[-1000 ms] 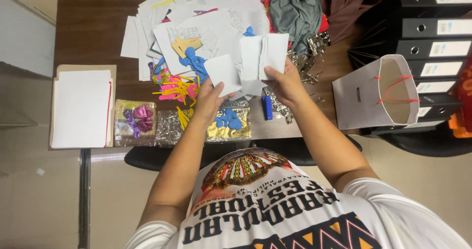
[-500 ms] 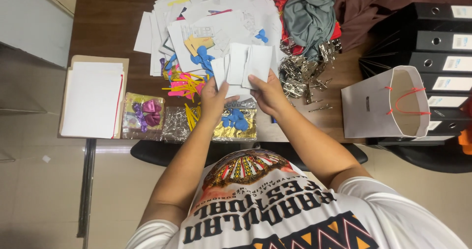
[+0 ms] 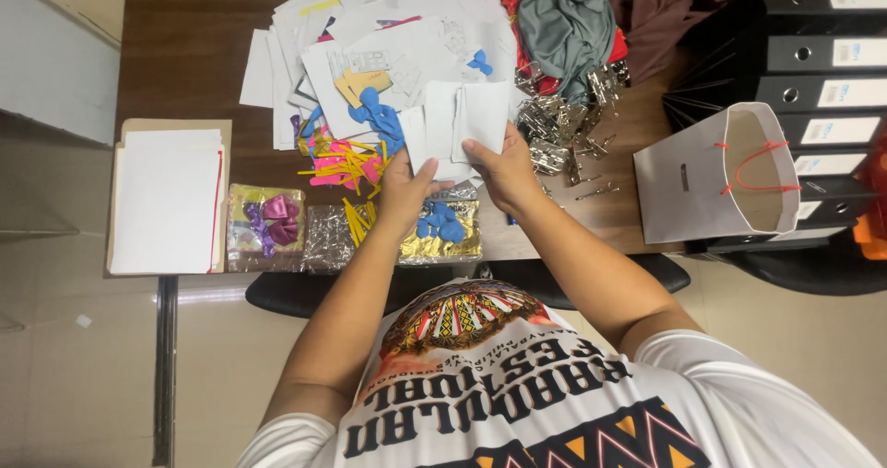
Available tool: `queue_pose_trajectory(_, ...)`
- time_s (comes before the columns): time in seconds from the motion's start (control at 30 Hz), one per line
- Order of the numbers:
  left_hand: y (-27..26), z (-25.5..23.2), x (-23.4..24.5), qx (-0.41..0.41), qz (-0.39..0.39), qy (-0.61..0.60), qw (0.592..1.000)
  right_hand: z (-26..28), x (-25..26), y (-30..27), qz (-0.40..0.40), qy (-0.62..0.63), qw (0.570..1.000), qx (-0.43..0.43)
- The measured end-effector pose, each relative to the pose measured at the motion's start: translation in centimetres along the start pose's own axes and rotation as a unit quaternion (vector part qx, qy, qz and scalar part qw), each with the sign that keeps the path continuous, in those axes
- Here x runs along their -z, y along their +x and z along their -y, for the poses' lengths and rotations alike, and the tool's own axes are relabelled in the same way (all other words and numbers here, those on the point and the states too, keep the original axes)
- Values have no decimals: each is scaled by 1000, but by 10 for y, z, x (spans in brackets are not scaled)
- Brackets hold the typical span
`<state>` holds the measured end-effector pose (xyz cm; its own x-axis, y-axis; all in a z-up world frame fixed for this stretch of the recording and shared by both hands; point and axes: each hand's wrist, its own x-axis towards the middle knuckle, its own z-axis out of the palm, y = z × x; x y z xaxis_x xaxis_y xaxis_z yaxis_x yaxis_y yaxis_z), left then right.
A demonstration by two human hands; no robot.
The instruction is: The person folds small white pieces of paper by hand and places them into a white paper bag. The workspace is cluttered with colorful paper cutouts, metal clips, and binders.
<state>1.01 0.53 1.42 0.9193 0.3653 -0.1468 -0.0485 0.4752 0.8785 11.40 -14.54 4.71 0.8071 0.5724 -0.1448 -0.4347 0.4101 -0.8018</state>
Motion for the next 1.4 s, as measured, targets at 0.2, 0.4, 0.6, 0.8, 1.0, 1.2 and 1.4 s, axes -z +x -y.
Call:
queue_pose_trajectory(0.2,1,-6,1,10,-19,-19,1000,2,7,1,-35,-7,999,12)
queue_pose_trajectory(0.4,4,-2,12,7,-25,-47,999,20,9,-9,-45,-37,998,-21)
queue_pose_trajectory(0.6,0,-5,4,35,-14,-134,990,3,10,-9,7,-97,995,8)
queue_pose_trajectory(0.8,4,12,14,21,7,-61,998,-12,5,-6,18,-233,971,59)
queue_pose_trajectory(1.0,0,4,14,23,-16,-82,996,2,2,-4,-24,-137,989,-55)
queue_pose_trajectory(1.2,-2,6,16,22,-12,-94,995,-8,19,1,-14,-57,994,-87)
queue_pose_trajectory(1.4,-4,6,6,46,-17,-100,994,-13,13,3,-18,-161,987,-1)
